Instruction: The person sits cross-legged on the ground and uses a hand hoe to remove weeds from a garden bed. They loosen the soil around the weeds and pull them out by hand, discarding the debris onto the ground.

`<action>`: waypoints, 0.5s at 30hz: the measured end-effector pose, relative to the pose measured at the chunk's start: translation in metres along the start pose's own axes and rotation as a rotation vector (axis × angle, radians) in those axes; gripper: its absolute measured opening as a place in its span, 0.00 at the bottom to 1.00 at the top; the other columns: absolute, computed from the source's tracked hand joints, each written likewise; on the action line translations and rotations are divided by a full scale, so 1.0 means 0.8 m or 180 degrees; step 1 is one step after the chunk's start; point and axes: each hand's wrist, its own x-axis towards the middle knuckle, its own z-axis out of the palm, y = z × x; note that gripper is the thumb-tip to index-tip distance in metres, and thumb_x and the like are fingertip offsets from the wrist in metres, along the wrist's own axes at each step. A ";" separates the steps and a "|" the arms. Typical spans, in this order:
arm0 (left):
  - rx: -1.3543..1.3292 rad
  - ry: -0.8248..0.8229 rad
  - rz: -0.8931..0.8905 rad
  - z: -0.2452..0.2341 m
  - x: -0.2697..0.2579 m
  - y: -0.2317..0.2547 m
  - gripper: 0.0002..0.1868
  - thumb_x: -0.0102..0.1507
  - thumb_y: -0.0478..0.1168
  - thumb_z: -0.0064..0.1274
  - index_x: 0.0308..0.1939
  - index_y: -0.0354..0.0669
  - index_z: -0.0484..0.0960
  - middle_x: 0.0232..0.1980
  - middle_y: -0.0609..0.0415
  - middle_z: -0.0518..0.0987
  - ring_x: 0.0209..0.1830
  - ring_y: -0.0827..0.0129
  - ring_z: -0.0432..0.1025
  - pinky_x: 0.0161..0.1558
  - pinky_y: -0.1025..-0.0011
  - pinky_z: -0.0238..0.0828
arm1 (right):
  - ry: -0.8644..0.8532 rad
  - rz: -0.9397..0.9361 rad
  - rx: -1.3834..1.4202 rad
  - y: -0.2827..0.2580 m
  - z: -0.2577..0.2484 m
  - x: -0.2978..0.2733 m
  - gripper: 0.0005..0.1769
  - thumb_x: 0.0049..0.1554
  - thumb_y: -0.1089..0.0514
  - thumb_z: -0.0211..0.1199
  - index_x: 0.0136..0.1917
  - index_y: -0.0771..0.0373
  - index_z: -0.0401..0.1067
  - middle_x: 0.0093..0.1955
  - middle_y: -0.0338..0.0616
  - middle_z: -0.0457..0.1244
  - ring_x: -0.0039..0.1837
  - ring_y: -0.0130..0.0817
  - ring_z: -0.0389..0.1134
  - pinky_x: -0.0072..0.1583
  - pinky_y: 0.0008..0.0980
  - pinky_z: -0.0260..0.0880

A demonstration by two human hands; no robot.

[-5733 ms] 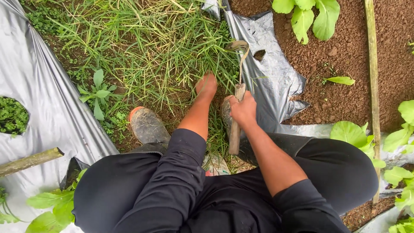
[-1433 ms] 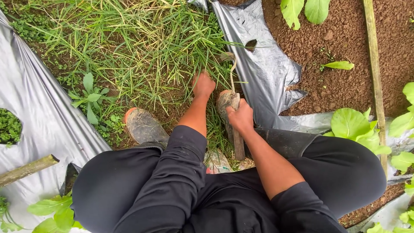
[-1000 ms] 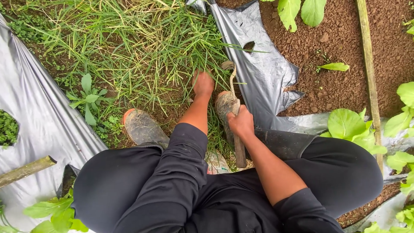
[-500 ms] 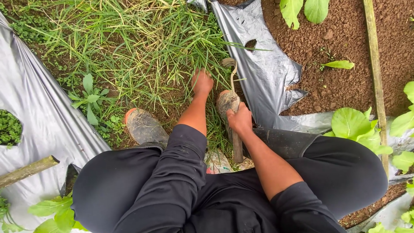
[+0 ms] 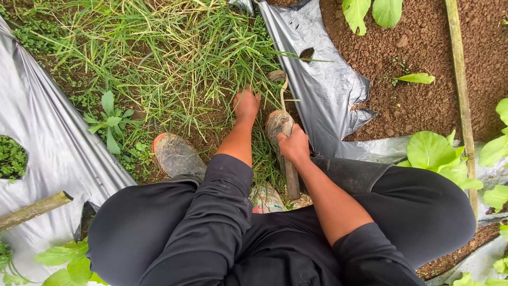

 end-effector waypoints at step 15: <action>-0.0031 -0.0227 0.0030 0.040 0.031 -0.025 0.17 0.70 0.42 0.53 0.52 0.28 0.82 0.42 0.30 0.83 0.45 0.38 0.82 0.43 0.45 0.85 | 0.0087 0.0081 -0.0196 -0.007 0.018 0.009 0.24 0.58 0.49 0.61 0.60 0.69 0.71 0.42 0.65 0.69 0.49 0.61 0.74 0.49 0.58 0.69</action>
